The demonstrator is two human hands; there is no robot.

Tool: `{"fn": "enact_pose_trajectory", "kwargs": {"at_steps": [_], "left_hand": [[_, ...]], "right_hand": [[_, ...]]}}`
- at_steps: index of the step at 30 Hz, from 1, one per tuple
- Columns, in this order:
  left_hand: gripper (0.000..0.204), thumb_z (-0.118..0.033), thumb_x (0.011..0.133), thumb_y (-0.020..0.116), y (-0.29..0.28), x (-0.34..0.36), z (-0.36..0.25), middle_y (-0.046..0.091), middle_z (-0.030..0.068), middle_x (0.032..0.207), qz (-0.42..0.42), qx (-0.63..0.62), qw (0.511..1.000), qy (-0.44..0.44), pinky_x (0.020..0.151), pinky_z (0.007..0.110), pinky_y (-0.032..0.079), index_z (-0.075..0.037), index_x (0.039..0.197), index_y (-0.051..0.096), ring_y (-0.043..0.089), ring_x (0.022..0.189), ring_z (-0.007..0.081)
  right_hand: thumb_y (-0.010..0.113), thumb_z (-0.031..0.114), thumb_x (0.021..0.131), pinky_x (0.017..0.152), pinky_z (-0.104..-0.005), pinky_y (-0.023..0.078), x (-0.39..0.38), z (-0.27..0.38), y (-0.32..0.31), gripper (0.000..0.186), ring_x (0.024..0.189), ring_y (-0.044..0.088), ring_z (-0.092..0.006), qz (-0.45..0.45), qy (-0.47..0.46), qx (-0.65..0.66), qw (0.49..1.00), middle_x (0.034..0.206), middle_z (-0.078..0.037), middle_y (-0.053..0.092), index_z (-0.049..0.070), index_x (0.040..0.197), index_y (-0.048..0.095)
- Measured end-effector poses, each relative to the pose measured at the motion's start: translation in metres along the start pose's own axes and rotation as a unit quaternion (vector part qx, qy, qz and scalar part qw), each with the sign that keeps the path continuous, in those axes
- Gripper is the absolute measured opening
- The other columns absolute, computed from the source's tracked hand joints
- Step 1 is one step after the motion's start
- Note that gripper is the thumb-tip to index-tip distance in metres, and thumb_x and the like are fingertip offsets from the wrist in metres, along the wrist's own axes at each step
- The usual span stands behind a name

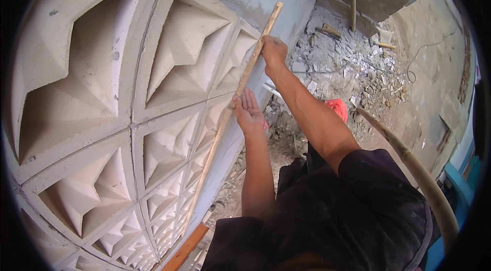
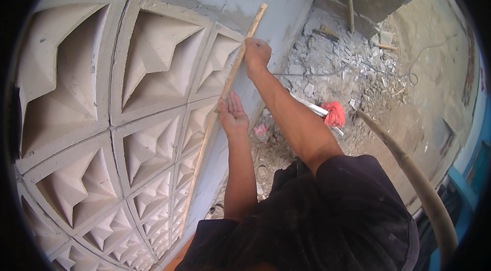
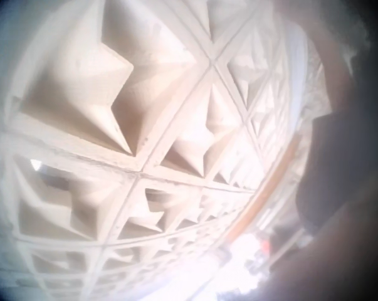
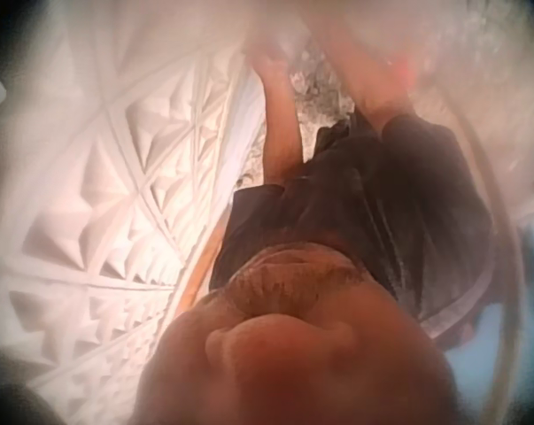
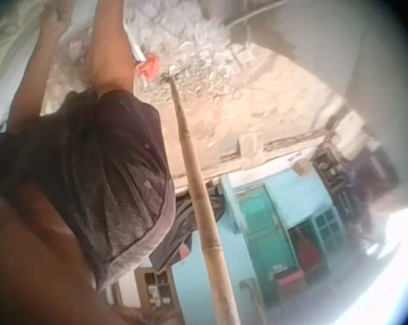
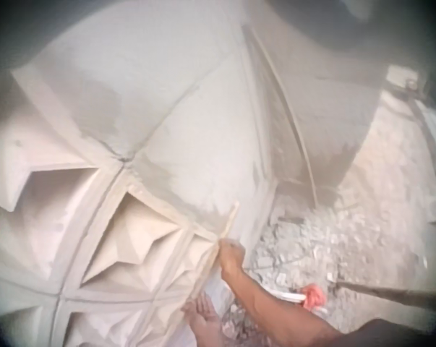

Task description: The person saws a small wooden strip using a hand saw and then carries it while walking through a construction site.

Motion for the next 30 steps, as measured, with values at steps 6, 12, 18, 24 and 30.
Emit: {"fn": "enact_pose_trajectory", "kwargs": {"at_steps": [6, 12, 18, 24, 30], "left_hand": [[0.06, -0.028, 0.1, 0.056, 0.003, -0.006, 0.007, 0.038, 0.0258, 0.147, 0.032, 0.033, 0.999, -0.021, 0.111, 0.037, 0.045, 0.006, 0.143, 0.031, 0.046, 0.134, 0.0302], [0.057, -0.034, 0.1, 0.057, -0.006, -0.094, 0.019, 0.054, 0.0239, 0.132, 0.144, 0.22, 0.94, -0.218, 0.097, 0.037, 0.052, 0.004, 0.138, 0.04, 0.06, 0.119, 0.0305], [0.038, -0.029, 0.097, 0.063, -0.095, -0.174, -0.049, 0.069, 0.0136, 0.104, 0.16, 0.505, 0.841, -0.113, 0.081, 0.031, 0.053, 0.0, 0.122, 0.06, 0.067, 0.093, 0.0196], [0.034, -0.02, 0.093, 0.068, -0.094, -0.281, -0.201, 0.065, 0.0094, 0.109, 0.084, 0.387, 0.872, 0.288, 0.083, 0.03, 0.051, 0.0, 0.119, 0.06, 0.062, 0.097, 0.0153], [0.031, -0.018, 0.094, 0.067, -0.204, -0.373, -0.246, 0.062, 0.0097, 0.108, -0.122, 0.212, 0.876, 0.416, 0.078, 0.029, 0.051, 0.0, 0.115, 0.054, 0.061, 0.092, 0.0131]], "right_hand": [[0.065, 0.018, 0.083, 0.068, -0.0312, 0.046, 0.008, 0.007, -0.006, 0.025, 0.076, 0.057, -0.0144, 0.003, -0.024, -0.024, 0.999, 0.082, -0.006, 0.065, -0.004, 0.094, 0.068], [0.059, 0.015, 0.088, 0.079, -0.0295, 0.046, -0.033, 0.089, -0.046, 0.023, 0.082, 0.057, -0.0129, 0.106, -0.111, -0.039, 0.987, 0.088, -0.005, 0.066, -0.004, 0.098, 0.068], [0.058, 0.011, 0.09, 0.086, -0.028, 0.045, -0.216, 0.12, -0.057, 0.025, 0.091, 0.058, -0.0124, 0.339, -0.169, -0.129, 0.917, 0.099, -0.005, 0.066, -0.003, 0.11, 0.064], [0.059, 0.005, 0.09, 0.091, -0.0293, 0.045, -0.415, 0.037, -0.04, 0.024, 0.099, 0.058, -0.0131, 0.616, -0.053, -0.127, 0.775, 0.106, -0.005, 0.064, -0.003, 0.113, 0.06], [0.055, 0.005, 0.091, 0.091, -0.0297, 0.047, -0.555, -0.085, -0.062, 0.029, 0.101, 0.058, -0.0142, 0.734, 0.047, -0.232, 0.637, 0.113, -0.008, 0.063, -0.004, 0.118, 0.059]]}}
Point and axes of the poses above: each hand's wrist, its own x-axis towards the middle knuckle, its own y-axis out of the palm, z = x × y, the point moved 7 cm from there along x, towards the middle knuckle
